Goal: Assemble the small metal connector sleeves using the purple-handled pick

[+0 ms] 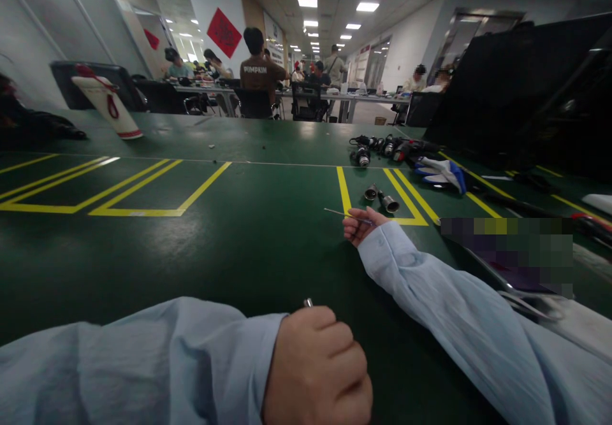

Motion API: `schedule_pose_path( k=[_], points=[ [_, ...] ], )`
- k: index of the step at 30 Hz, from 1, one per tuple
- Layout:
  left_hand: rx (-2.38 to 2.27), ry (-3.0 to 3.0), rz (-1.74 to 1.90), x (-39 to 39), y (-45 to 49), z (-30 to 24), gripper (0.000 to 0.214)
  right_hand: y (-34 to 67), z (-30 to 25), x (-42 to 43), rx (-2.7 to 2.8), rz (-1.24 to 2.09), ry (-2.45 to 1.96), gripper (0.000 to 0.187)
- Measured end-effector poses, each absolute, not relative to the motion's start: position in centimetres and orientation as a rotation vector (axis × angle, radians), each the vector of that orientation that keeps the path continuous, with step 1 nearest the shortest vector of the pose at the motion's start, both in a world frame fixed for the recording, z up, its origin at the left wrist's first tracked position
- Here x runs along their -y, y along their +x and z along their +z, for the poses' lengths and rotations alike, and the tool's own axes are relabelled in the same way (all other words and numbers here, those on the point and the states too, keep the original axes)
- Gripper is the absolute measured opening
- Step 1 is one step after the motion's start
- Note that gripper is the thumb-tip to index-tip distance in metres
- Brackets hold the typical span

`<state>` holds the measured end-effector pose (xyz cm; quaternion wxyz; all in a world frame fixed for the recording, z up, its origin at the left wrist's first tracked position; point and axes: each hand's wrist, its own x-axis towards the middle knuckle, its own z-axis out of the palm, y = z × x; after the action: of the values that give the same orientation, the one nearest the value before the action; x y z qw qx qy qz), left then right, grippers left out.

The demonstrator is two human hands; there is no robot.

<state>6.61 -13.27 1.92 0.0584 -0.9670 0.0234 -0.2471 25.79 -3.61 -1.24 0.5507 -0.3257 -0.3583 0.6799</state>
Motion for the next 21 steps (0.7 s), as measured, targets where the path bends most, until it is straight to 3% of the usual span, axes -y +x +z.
schedule_pose_path(
  k=[2,5,13,17,21],
  points=[
    [0.092,-2.993,-0.743,12.3,6.1,2.1,0.025,25.6,-1.4,3.7,0.828,1.584,-0.788,0.015],
    [0.381,-3.139,-0.728,11.0,5.3,2.2,0.019,25.3,-1.6,3.9,0.806,1.539,-0.816,0.003],
    [0.884,-3.349,-0.841,9.5,3.8,2.1,0.031,24.1,-0.4,7.7,0.842,1.331,-0.926,0.009],
    [0.918,-3.338,-0.872,9.4,2.9,1.7,0.031,23.9,1.5,13.7,1.567,0.706,-0.92,0.009],
    [1.043,-3.29,-0.873,8.8,1.7,1.6,0.027,23.4,0.3,18.8,2.382,0.403,-0.457,0.021]
  ],
)
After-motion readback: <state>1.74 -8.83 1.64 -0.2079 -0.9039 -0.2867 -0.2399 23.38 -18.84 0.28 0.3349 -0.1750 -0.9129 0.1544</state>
